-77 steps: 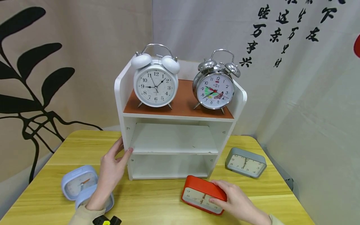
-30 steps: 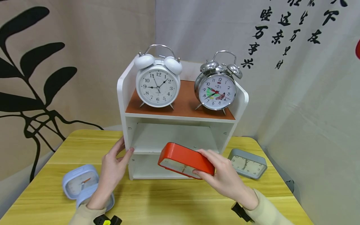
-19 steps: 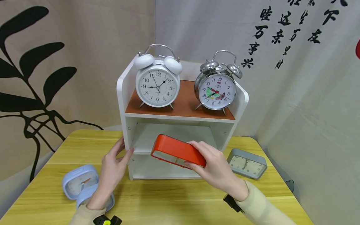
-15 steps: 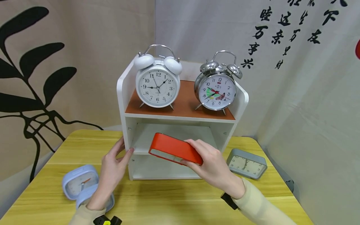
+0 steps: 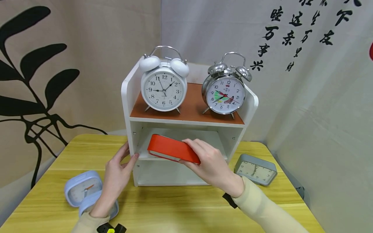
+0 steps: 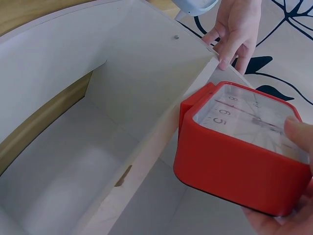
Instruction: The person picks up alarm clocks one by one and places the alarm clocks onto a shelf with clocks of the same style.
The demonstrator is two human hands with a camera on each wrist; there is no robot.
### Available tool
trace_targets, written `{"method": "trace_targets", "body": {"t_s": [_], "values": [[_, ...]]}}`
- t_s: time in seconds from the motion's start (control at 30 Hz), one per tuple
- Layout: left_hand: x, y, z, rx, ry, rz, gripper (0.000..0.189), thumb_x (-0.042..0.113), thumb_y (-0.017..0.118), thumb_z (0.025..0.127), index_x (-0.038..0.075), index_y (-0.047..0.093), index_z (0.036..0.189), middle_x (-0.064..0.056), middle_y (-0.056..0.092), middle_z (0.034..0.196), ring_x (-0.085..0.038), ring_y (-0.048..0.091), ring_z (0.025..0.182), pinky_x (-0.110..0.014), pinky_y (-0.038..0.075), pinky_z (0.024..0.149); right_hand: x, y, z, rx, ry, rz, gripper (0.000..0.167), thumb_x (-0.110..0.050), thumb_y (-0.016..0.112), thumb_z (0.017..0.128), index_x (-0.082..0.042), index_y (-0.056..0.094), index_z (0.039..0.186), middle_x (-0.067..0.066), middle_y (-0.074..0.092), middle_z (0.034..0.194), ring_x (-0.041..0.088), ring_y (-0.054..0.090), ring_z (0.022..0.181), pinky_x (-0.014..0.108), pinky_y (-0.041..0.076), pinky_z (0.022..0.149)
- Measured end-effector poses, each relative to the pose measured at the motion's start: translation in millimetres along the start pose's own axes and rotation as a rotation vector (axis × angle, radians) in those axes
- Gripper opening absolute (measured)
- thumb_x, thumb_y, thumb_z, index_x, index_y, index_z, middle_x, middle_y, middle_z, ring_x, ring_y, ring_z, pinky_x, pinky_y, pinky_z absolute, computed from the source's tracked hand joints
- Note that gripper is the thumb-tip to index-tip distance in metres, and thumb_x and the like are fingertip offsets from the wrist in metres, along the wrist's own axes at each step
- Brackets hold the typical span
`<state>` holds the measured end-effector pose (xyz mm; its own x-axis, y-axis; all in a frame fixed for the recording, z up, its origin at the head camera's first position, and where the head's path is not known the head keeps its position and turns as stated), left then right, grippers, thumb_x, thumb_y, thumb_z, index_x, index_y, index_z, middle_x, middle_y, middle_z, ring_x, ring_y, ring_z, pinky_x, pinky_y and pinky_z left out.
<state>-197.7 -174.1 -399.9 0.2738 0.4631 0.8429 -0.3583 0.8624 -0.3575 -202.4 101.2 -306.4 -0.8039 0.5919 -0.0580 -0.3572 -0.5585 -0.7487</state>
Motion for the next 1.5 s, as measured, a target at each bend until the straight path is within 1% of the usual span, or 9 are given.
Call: {"method": "trace_targets", "body": {"t_s": [0.2,0.43,0.73,1.1,1.2,1.27,1.33,1.4,1.5], "values": [[-0.1,-0.1,-0.5,0.012,0.006,0.002,0.056,0.011,0.066,0.104,0.006,0.049,0.157,-0.024,0.062,0.148,-0.041,0.066,0.129,-0.040,0.067,0.084,-2,1,8.9,-0.002,-0.013,-0.012,0.055,-0.023,0.093,0.082,-0.007,0.068,0.128,0.006,0.075,0.110,0.018,0.072,0.095,0.031,0.067,0.081],[0.5,-0.4,-1.2,0.009,0.007,0.002,0.055,0.013,0.065,0.104,0.006,0.049,0.157,-0.025,0.063,0.148,-0.042,0.066,0.130,-0.042,0.067,0.085,-2,4,18.8,-0.021,-0.006,-0.014,0.053,-0.026,0.091,0.084,-0.009,0.068,0.129,0.004,0.075,0.109,0.017,0.071,0.095,0.030,0.067,0.081],[0.2,-0.4,-1.1,0.007,-0.008,-0.006,0.055,0.013,0.065,0.104,0.006,0.049,0.157,-0.025,0.064,0.146,-0.042,0.066,0.130,-0.039,0.067,0.086,-4,7,28.9,-0.032,-0.003,-0.020,0.053,-0.024,0.091,0.084,-0.009,0.067,0.130,0.004,0.073,0.108,0.016,0.070,0.093,0.031,0.065,0.077],[0.6,0.0,-1.1,0.008,0.003,-0.005,0.056,0.011,0.066,0.104,0.006,0.048,0.157,-0.027,0.064,0.145,-0.043,0.066,0.129,-0.044,0.066,0.086,-5,11,39.1,-0.066,0.018,-0.028,0.051,-0.035,0.085,0.090,-0.010,0.067,0.130,0.002,0.072,0.106,0.014,0.067,0.087,0.029,0.062,0.069],[0.6,0.1,-1.1,0.007,0.000,-0.002,0.056,0.011,0.066,0.104,0.005,0.048,0.157,-0.028,0.063,0.146,-0.043,0.066,0.130,-0.043,0.066,0.086,-4,11,40.5,-0.065,0.013,-0.045,0.054,-0.035,0.085,0.090,-0.008,0.067,0.133,0.003,0.072,0.109,0.016,0.068,0.090,0.030,0.063,0.072],[0.6,0.0,-1.1,0.007,-0.003,-0.001,0.056,0.011,0.066,0.104,0.005,0.048,0.157,-0.028,0.063,0.146,-0.043,0.066,0.130,-0.043,0.066,0.085,-4,12,41.1,-0.056,-0.004,-0.057,0.055,-0.034,0.085,0.090,-0.008,0.067,0.135,0.004,0.072,0.111,0.017,0.069,0.093,0.031,0.065,0.075],[0.5,-0.2,-1.2,0.008,-0.003,0.001,0.056,0.011,0.066,0.104,0.005,0.048,0.157,-0.028,0.062,0.147,-0.043,0.066,0.131,-0.043,0.066,0.085,-5,12,41.0,-0.028,-0.044,-0.081,0.054,-0.033,0.085,0.090,-0.009,0.068,0.136,0.006,0.073,0.115,0.019,0.070,0.098,0.031,0.066,0.081],[0.3,-0.4,-1.2,0.007,-0.003,0.002,0.056,0.012,0.066,0.104,0.005,0.048,0.157,-0.027,0.062,0.148,-0.044,0.065,0.131,-0.043,0.066,0.086,-6,13,40.7,0.014,-0.106,-0.125,0.050,-0.030,0.084,0.090,-0.010,0.070,0.134,0.007,0.073,0.118,0.021,0.071,0.102,0.032,0.066,0.087],[0.2,-0.5,-1.2,0.005,-0.002,-0.002,0.056,0.012,0.065,0.104,0.006,0.047,0.157,-0.027,0.061,0.148,-0.045,0.065,0.132,-0.044,0.066,0.086,-9,14,39.2,0.095,-0.212,-0.232,0.044,-0.029,0.085,0.091,-0.010,0.074,0.129,0.009,0.075,0.120,0.023,0.073,0.106,0.033,0.065,0.097]]}}
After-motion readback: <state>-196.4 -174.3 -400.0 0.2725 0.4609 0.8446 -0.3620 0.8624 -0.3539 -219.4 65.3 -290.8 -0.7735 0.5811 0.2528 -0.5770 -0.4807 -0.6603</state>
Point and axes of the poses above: each hand's wrist, its own z-axis towards the middle knuckle, its own y-axis out of the palm, x = y × z, the point moved 3 cm from there along z, towards the middle knuckle
